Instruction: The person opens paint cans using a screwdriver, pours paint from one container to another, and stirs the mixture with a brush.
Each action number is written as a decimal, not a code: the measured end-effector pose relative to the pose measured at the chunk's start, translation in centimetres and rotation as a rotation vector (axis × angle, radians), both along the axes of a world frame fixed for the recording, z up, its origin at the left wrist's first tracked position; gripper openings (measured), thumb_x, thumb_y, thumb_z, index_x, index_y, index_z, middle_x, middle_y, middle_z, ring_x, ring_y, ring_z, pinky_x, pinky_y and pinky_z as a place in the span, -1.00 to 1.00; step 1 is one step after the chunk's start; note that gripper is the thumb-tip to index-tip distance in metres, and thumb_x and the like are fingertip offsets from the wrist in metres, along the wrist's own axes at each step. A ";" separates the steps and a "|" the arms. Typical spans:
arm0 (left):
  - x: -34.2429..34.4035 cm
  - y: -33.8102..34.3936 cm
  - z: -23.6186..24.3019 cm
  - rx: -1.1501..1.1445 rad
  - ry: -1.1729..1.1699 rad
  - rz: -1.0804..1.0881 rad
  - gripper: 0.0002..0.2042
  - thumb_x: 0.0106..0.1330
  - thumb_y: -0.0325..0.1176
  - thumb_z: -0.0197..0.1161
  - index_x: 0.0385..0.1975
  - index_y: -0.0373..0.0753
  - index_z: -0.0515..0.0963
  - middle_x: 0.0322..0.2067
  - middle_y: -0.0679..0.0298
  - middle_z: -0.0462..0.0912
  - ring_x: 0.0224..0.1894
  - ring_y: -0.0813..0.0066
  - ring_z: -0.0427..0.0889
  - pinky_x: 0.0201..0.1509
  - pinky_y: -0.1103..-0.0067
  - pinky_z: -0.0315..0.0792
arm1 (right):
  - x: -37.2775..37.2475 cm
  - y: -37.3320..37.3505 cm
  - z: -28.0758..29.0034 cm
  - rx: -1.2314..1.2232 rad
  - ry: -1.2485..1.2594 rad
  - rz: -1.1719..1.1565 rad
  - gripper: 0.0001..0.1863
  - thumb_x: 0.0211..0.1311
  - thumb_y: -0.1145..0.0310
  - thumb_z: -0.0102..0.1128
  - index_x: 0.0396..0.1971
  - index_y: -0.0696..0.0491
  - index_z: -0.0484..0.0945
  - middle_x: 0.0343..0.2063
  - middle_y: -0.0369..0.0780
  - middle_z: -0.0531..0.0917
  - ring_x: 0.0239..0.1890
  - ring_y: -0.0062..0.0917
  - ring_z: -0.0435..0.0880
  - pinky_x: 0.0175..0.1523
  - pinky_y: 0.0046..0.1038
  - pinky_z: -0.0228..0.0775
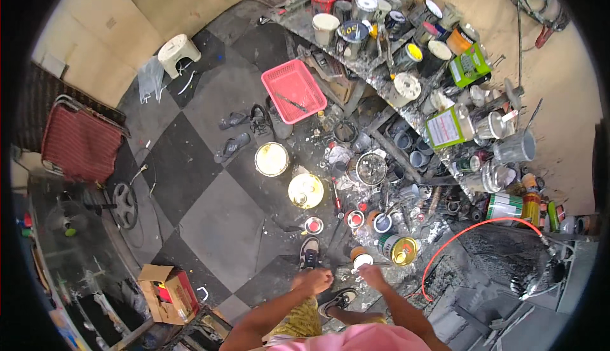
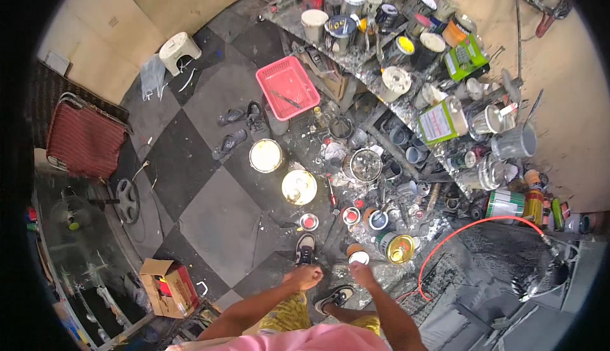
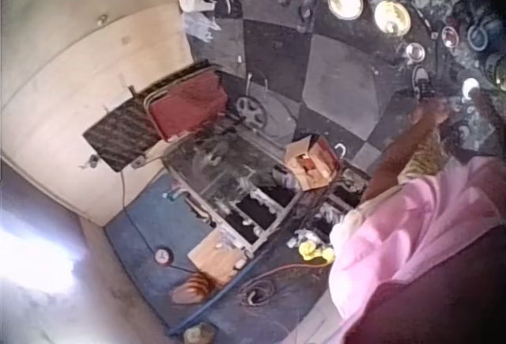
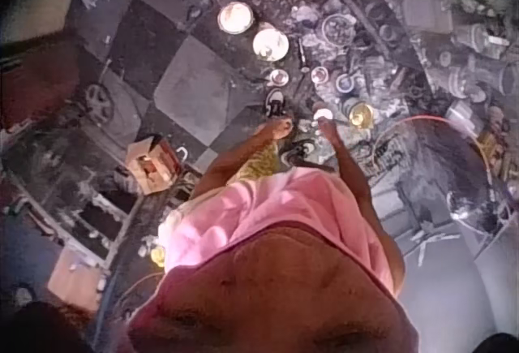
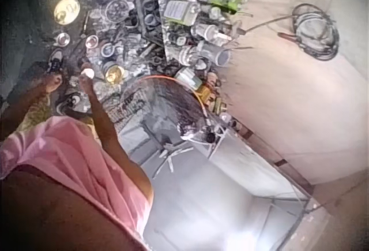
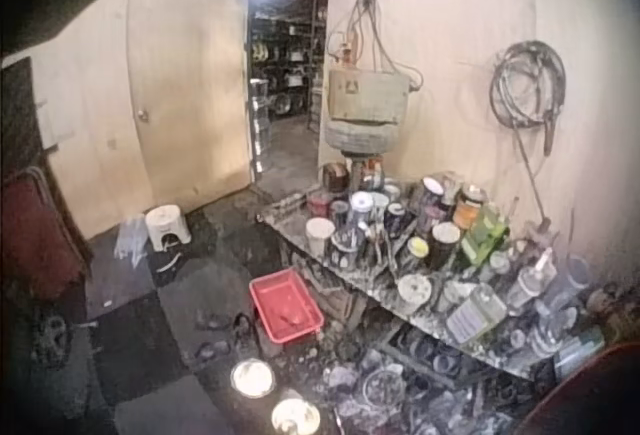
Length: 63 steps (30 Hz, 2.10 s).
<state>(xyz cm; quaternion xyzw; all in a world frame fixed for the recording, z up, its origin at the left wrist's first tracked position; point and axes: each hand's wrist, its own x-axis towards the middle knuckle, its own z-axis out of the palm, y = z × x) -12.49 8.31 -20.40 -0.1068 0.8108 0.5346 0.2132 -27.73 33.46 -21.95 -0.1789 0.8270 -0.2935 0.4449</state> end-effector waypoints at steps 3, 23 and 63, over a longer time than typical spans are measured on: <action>1.7 -2.7 5.8 -0.238 0.000 -0.067 -0.75 0.27 -0.14 0.27 -0.20 -0.14 0.64 -0.19 0.14 0.73 -0.10 0.05 0.69 -0.03 0.16 0.53 | 5.8 -0.9 2.6 0.011 -0.147 0.028 -0.79 0.26 0.29 0.24 -0.18 0.02 0.69 -0.36 -0.27 0.73 -0.29 -0.54 0.70 -0.19 -0.42 0.54; 0.5 -4.8 11.7 -0.088 -0.286 0.010 -0.67 0.33 -0.07 0.25 -0.13 -0.19 0.63 -0.13 0.14 0.70 -0.04 0.18 0.65 0.10 0.19 0.45 | 4.4 -1.3 11.6 0.038 -0.200 -0.389 -0.68 0.42 0.15 0.14 -0.37 0.11 0.62 -0.55 -0.31 0.65 -0.54 -0.62 0.61 -0.37 -0.50 0.49; 0.8 -8.9 7.0 0.014 -0.507 -0.339 -0.53 0.29 0.12 0.25 -0.29 -0.27 0.67 -0.25 0.04 0.72 -0.23 0.17 0.67 -0.08 0.21 0.48 | -23.6 -18.3 15.1 -0.167 0.516 -0.556 -0.73 0.37 0.21 0.17 -0.25 0.14 0.60 -0.51 -0.10 0.70 -0.45 -0.28 0.71 -0.28 -0.27 0.48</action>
